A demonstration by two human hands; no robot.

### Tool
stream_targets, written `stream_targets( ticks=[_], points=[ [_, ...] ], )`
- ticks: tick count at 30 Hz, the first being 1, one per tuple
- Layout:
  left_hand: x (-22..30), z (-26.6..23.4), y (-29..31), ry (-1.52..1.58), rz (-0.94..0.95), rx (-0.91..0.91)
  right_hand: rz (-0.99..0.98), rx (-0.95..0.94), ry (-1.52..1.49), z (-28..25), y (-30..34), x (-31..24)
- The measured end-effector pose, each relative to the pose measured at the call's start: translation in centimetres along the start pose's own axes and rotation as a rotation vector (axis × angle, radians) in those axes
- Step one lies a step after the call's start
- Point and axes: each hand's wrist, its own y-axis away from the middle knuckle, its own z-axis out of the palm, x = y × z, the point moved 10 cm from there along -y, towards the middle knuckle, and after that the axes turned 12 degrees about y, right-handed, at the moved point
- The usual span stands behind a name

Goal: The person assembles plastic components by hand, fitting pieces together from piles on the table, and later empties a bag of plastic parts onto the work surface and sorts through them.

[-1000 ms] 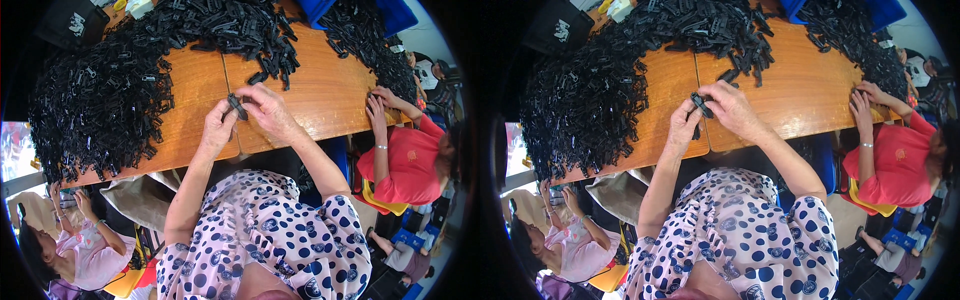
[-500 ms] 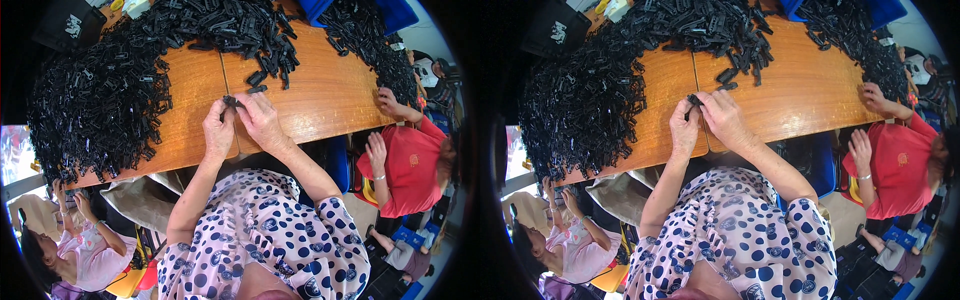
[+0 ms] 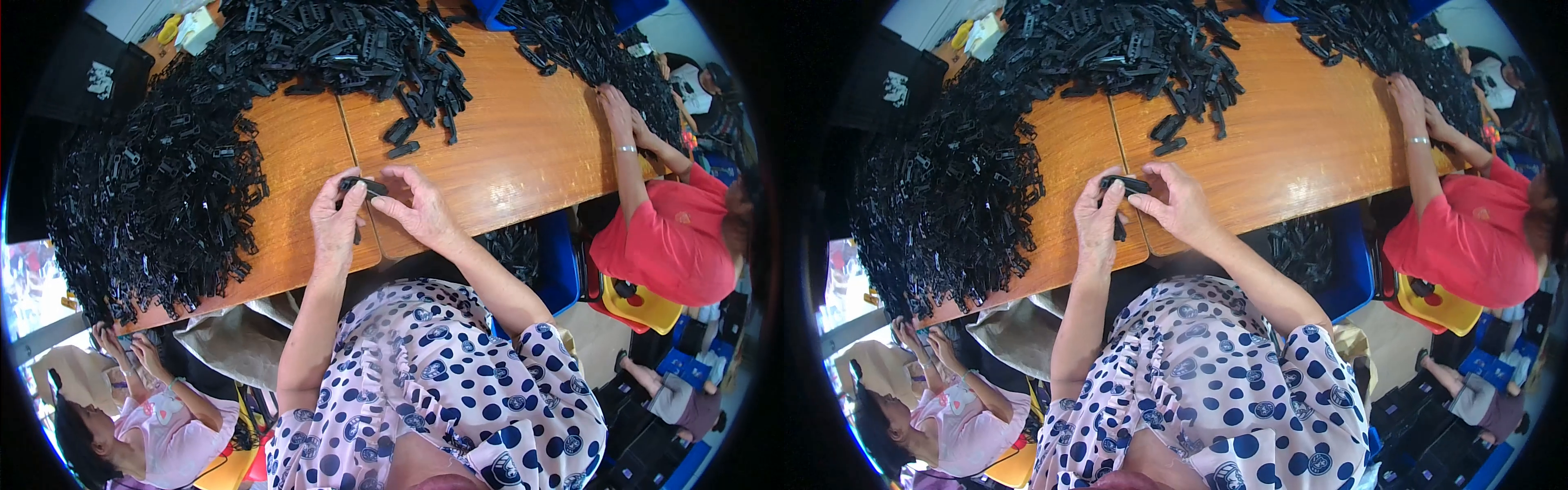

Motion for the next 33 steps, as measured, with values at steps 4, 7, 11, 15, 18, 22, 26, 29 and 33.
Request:
stream_targets(
  ticks=[4,7,11,15,18,22,26,29,33],
  points=[
    [0.8,1.5,-0.1,-0.028,0.035,-0.107,0.316,-0.403,-0.596,4.5,1.9,3.5],
    [0.6,2.6,-0.5,-0.064,0.046,-0.148,0.375,-0.294,-0.819,4.0,1.8,3.8],
    [-0.2,3.2,-1.5,-0.007,0.018,-0.172,0.431,-0.274,-0.742,3.7,1.9,4.7],
    [-0.7,4.1,-3.3,0.2,-0.099,-0.174,0.292,-0.429,-0.365,2.6,0.3,5.6],
    [-1.6,4.3,-5.8,0.326,-0.297,-0.122,-0.227,0.057,0.265,-4.0,-2.8,1.6],
    [2.0,7.4,-9.0,-0.222,-0.068,-0.268,-0.449,-0.013,0.623,-1.0,-3.6,1.1],
    [4.1,15.0,-10.1,-1.171,0.331,-0.405,-0.428,-0.119,0.651,0.2,-2.6,2.0],
    [3.5,20.3,-9.1,-1.568,0.744,-0.635,-0.446,-0.135,0.626,-1.3,-1.5,1.2],
    [0.5,22.1,-9.2,-1.832,0.822,-0.84,-0.164,-0.031,0.175,-5.6,-1.0,3.5]
  ],
)
